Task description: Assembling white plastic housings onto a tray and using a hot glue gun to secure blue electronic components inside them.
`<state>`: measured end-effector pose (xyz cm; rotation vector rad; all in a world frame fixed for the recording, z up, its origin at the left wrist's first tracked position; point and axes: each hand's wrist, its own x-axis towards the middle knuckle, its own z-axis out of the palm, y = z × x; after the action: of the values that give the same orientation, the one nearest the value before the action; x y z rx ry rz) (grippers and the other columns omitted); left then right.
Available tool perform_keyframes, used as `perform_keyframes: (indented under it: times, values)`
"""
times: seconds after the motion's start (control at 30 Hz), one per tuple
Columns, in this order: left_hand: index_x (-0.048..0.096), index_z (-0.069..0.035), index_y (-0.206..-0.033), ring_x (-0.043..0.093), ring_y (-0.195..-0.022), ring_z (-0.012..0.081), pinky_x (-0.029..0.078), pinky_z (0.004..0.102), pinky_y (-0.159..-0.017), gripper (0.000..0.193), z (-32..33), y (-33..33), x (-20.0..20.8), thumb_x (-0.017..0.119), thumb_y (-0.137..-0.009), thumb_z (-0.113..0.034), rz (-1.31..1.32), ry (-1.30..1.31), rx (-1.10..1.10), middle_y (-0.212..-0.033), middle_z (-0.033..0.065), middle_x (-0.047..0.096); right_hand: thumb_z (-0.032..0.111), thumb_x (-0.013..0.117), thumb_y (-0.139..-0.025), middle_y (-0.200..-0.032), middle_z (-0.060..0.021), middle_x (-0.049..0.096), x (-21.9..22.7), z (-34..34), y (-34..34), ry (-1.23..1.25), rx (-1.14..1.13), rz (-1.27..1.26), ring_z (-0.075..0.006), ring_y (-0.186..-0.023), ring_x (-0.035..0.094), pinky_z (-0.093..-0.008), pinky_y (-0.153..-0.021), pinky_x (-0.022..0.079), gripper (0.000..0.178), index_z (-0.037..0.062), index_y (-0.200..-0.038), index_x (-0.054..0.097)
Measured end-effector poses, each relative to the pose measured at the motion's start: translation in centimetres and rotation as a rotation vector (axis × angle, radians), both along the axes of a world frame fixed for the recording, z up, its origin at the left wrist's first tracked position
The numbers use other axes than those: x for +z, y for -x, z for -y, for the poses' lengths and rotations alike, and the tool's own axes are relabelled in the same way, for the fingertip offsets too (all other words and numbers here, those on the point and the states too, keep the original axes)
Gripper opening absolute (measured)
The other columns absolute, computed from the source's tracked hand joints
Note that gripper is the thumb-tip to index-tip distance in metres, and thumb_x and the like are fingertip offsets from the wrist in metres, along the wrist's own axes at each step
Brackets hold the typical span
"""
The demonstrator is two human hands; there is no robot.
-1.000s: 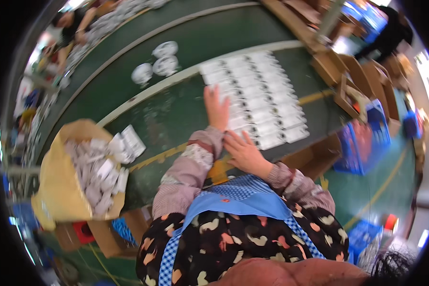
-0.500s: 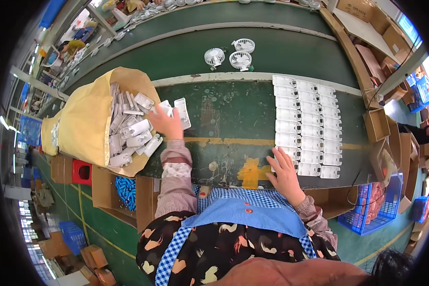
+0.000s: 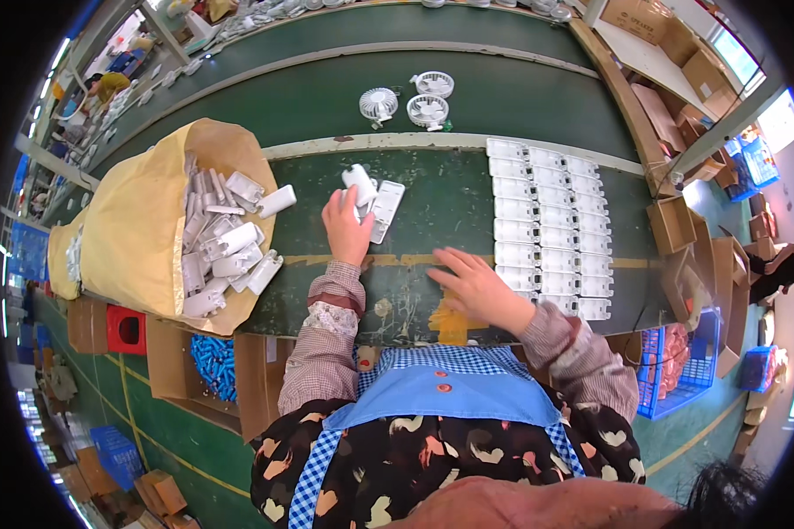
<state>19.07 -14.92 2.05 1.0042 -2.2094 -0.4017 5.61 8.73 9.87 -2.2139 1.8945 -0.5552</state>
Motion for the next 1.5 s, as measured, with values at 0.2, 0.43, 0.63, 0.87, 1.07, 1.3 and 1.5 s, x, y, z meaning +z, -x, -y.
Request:
perform_keyframes:
  times: [0.2, 0.43, 0.63, 0.87, 1.07, 1.3, 1.5]
  values:
    - [0.054, -0.008, -0.116, 0.045, -0.111, 0.0339, 0.038, 0.0406, -0.095, 0.048, -0.9, 1.4, 0.5, 0.067, -0.070, -0.010, -0.084, -0.095, -0.094, -0.119, 0.0158, 0.049, 0.008, 0.067, -0.066, -0.126, -0.0159, 0.043, -2.1, 7.0, 2.4, 0.106, -0.100, -0.080, -0.0317, -0.116, 0.042, -0.0402, -0.094, 0.039, 0.055, 0.0068, -0.118, 0.048]
    - [0.058, -0.003, -0.102, 0.058, -0.092, 0.0328, 0.047, 0.0379, -0.080, 0.031, 0.3, 0.4, 1.9, 0.066, -0.073, -0.008, -0.229, -0.199, -0.053, -0.100, 0.0150, 0.059, 0.010, 0.061, -0.066, -0.102, -0.0094, 0.051, -4.9, 8.5, 2.7, 0.122, -0.138, -0.289, -0.0254, -0.093, 0.049, -0.0364, -0.075, 0.042, 0.030, 0.0075, -0.095, 0.054]
    - [0.060, -0.001, -0.099, 0.060, -0.081, 0.0271, 0.049, 0.0345, -0.071, 0.025, 1.1, -0.1, 1.1, 0.065, -0.076, -0.008, -0.252, -0.194, -0.020, -0.093, 0.0133, 0.061, 0.013, 0.059, -0.069, -0.085, -0.0069, 0.052, -5.4, 6.5, 2.6, 0.108, -0.125, -0.362, -0.0236, -0.084, 0.051, -0.0353, -0.070, 0.040, 0.019, 0.0085, -0.086, 0.053]
    - [0.060, 0.000, -0.101, 0.062, -0.069, 0.0159, 0.054, 0.0272, -0.052, 0.021, 1.8, -0.6, 1.5, 0.060, -0.084, -0.012, -0.404, -0.428, 0.050, -0.087, 0.0117, 0.062, 0.013, 0.057, -0.075, -0.072, -0.0119, 0.061, -4.7, 3.7, 0.1, -0.113, -0.377, -0.053, -0.0305, -0.067, 0.061, -0.0412, -0.061, 0.047, 0.016, 0.0047, -0.089, 0.054]
    - [0.061, 0.000, -0.101, 0.061, -0.069, 0.0149, 0.053, 0.0265, -0.049, 0.022, 2.3, -1.6, 1.9, 0.059, -0.085, -0.016, -0.441, -0.542, 0.148, -0.088, 0.0100, 0.063, 0.010, 0.054, -0.080, -0.082, -0.0151, 0.064, -3.2, 5.7, -1.7, -0.226, -0.254, 0.518, -0.0349, -0.076, 0.061, -0.0425, -0.068, 0.049, 0.026, 0.0028, -0.105, 0.054]
    - [0.061, -0.001, -0.098, 0.062, -0.072, 0.0155, 0.050, 0.0283, -0.056, 0.021, 3.0, -2.4, -0.7, 0.061, -0.083, -0.016, -0.381, -0.332, 0.127, -0.086, 0.0094, 0.065, 0.010, 0.058, -0.072, -0.103, -0.0040, 0.056, -4.4, 9.0, -0.3, 0.252, -0.048, -0.094, -0.0221, -0.104, 0.049, -0.0364, -0.083, 0.041, 0.024, 0.0092, -0.096, 0.058]
    - [0.059, -0.002, -0.102, 0.061, -0.073, 0.0175, 0.048, 0.0316, -0.065, 0.027, 2.9, -2.8, -0.9, 0.064, -0.081, -0.017, -0.430, -0.576, 0.103, -0.080, 0.0084, 0.063, 0.016, 0.057, -0.074, -0.087, -0.0059, 0.058, -3.8, 7.1, 0.2, -0.067, -0.057, -0.205, -0.0231, -0.092, 0.055, -0.0375, -0.072, 0.041, 0.008, 0.0106, -0.079, 0.059]
